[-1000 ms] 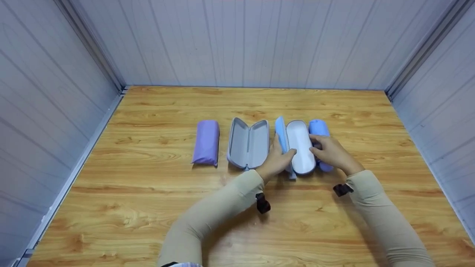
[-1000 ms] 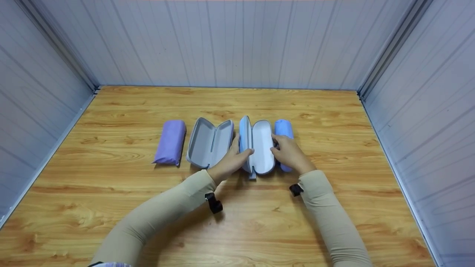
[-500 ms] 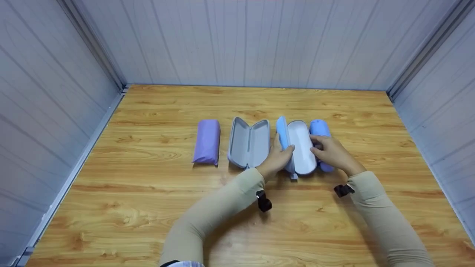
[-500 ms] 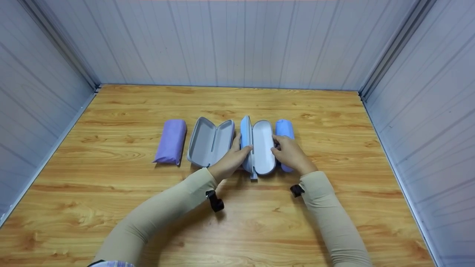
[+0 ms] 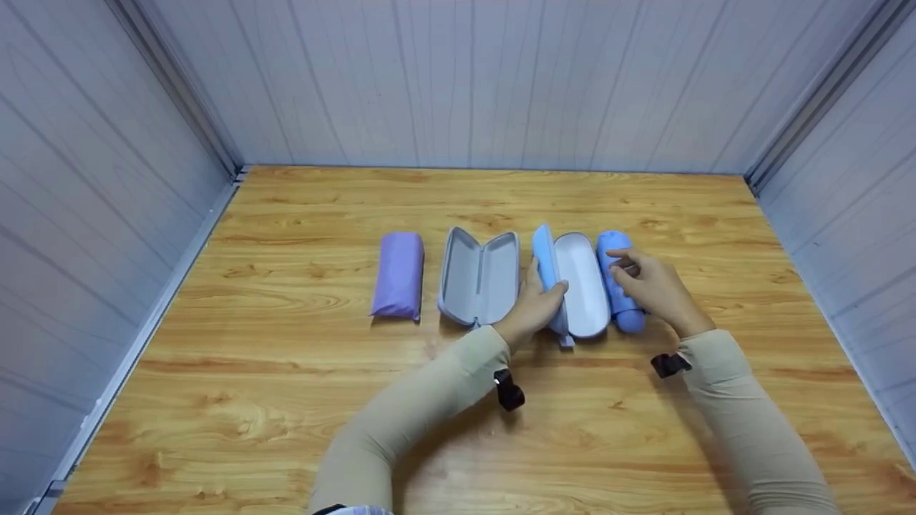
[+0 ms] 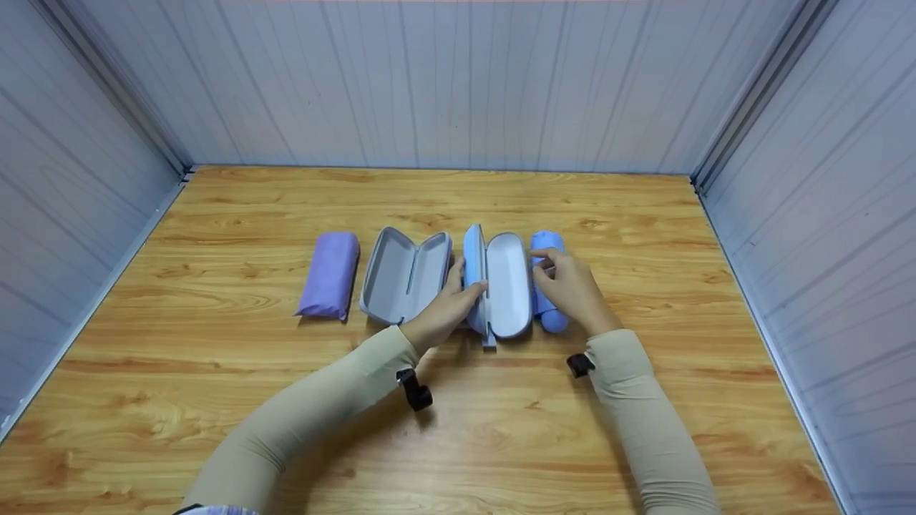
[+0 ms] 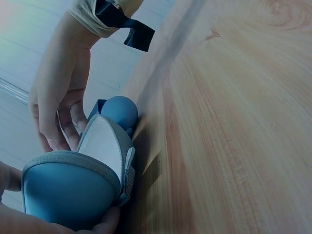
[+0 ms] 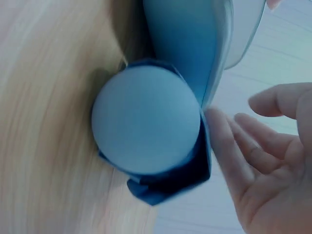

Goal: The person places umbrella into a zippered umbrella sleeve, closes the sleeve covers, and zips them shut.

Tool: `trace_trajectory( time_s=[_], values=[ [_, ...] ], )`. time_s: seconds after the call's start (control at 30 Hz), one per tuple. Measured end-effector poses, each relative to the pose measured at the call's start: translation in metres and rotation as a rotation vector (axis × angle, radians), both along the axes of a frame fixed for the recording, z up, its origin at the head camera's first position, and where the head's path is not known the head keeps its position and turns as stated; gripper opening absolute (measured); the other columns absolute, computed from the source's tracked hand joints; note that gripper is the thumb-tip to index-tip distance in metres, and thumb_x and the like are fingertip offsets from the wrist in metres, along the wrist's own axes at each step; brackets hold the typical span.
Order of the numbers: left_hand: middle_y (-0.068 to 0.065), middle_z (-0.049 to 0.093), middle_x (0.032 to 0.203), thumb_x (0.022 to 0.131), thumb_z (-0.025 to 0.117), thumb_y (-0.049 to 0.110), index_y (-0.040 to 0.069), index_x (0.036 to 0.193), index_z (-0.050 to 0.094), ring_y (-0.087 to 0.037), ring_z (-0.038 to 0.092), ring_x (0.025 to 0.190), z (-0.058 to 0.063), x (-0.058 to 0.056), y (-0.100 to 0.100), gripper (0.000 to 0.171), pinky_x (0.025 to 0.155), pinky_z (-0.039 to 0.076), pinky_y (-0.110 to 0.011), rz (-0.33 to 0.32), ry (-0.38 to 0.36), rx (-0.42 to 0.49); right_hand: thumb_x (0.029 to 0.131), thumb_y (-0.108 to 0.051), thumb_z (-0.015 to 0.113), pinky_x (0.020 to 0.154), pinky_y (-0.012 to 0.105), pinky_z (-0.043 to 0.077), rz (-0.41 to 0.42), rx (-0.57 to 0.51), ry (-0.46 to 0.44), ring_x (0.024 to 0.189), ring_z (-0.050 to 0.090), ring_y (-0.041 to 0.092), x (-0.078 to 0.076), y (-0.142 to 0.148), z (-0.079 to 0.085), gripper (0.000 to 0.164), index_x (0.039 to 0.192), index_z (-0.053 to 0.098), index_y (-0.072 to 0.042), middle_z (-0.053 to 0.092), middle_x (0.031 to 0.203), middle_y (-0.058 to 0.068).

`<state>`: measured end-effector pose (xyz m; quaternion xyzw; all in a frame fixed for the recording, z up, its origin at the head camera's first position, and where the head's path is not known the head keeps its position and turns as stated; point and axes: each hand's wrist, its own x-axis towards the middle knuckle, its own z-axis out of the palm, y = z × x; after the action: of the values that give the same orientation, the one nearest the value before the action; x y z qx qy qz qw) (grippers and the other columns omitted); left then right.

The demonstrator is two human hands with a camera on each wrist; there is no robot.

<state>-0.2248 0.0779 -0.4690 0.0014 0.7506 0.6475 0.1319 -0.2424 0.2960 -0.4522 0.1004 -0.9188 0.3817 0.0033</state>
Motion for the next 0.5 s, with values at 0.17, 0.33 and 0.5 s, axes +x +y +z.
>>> trace_trajectory(
  time_s=[0.17, 0.33, 0.5],
  values=[
    [-0.023, 0.016, 0.161, 0.100, 0.055, 0.022, 0.002, 0.160, 0.008, -0.032, 0.020, 0.147, 0.000, 0.000, 0.000, 0.078, 0.120, 0.020, -0.042, -0.001, 0.015, 0.010, 0.100, -0.014, 0.059, 0.079, 0.038, 0.054, -0.073, 0.026, 0.119, 0.097, 0.066, 0.031, -0.003, 0.006, 0.000, 0.034, 0.130, 0.064, 0.000, 0.069, 0.111, 0.019],
    [-0.022, 0.016, 0.162, 0.101, 0.055, 0.023, 0.004, 0.160, 0.009, -0.032, 0.020, 0.147, 0.001, 0.000, -0.001, 0.078, 0.119, 0.021, -0.042, 0.001, -0.007, 0.007, 0.099, -0.020, 0.062, 0.092, 0.056, 0.050, -0.077, 0.080, -0.002, 0.114, 0.057, 0.044, -0.008, 0.012, -0.002, 0.050, 0.141, 0.052, 0.004, 0.056, 0.129, 0.028],
    [-0.022, 0.016, 0.162, 0.100, 0.056, 0.026, 0.004, 0.160, 0.008, -0.033, 0.021, 0.147, 0.001, 0.000, -0.002, 0.079, 0.117, 0.025, -0.045, -0.009, -0.010, 0.019, 0.098, -0.030, 0.065, 0.096, 0.058, 0.046, -0.079, 0.169, -0.092, 0.116, 0.051, 0.045, -0.013, 0.012, -0.006, 0.066, 0.148, 0.040, 0.006, 0.043, 0.138, 0.032]
  ],
)
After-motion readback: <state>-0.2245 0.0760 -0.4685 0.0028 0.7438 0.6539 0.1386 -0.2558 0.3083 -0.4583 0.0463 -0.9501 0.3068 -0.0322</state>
